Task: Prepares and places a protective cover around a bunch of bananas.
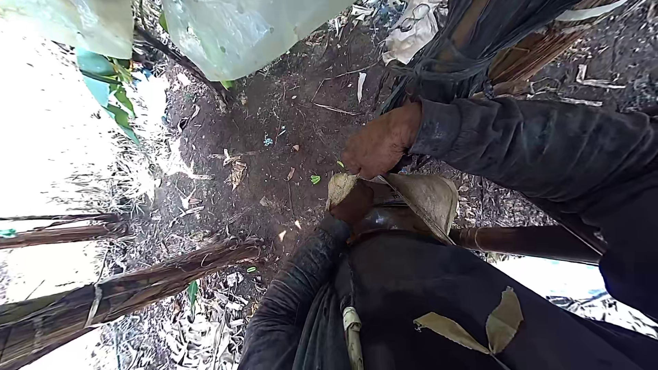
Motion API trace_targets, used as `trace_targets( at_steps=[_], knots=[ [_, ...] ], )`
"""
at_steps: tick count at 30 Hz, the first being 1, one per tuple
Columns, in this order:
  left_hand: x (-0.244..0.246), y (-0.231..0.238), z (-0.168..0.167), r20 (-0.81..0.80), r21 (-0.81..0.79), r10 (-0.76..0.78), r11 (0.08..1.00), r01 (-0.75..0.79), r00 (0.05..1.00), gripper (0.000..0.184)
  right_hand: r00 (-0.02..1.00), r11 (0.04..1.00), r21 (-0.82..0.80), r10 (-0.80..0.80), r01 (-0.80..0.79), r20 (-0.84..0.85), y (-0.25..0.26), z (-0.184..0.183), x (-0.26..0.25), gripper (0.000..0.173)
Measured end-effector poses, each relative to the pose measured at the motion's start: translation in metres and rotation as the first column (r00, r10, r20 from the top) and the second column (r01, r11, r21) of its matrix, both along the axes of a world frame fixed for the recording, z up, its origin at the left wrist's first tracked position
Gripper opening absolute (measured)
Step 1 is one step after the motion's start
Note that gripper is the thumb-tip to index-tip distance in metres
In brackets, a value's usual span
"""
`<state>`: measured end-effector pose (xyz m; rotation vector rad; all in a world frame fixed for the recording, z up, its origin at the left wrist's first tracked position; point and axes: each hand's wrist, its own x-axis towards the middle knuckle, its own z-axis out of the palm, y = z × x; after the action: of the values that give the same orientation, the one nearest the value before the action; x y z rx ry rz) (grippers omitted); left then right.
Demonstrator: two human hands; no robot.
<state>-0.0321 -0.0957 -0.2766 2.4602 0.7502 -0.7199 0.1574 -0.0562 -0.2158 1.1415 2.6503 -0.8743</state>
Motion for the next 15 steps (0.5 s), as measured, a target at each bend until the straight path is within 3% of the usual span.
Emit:
trace_targets(
  at_steps=[3,6,11,13,15],
  knots=[
    [0.0,0.003,0.0,0.09,0.02,0.029,0.999,-0.031,0.995,0.027,0.995,0.999,-0.027,-0.026,0.028,0.091,0.003,0.001,-0.004,0.012],
    [-0.001,-0.002,0.008,0.202,0.108,-0.13,0.988,0.109,0.971,0.023,0.97,0.995,-0.041,-0.083,0.095,0.228,0.004,0.005,-0.006,0.005],
    [-0.031,0.0,0.107,0.434,0.259,-0.147,0.965,0.033,0.889,0.022,0.855,0.967,0.026,-0.236,0.252,0.461,-0.005,0.014,-0.021,0.014],
    [-0.052,0.014,0.141,0.551,0.349,-0.154,0.935,-0.059,0.82,0.019,0.911,0.957,-0.01,-0.272,0.289,0.31,-0.009,0.039,-0.02,0.016],
    [-0.069,0.029,0.168,0.635,0.445,-0.194,0.883,-0.149,0.748,0.019,0.931,0.927,-0.117,-0.363,0.357,-0.033,-0.009,0.076,-0.023,0.037]
  ],
)
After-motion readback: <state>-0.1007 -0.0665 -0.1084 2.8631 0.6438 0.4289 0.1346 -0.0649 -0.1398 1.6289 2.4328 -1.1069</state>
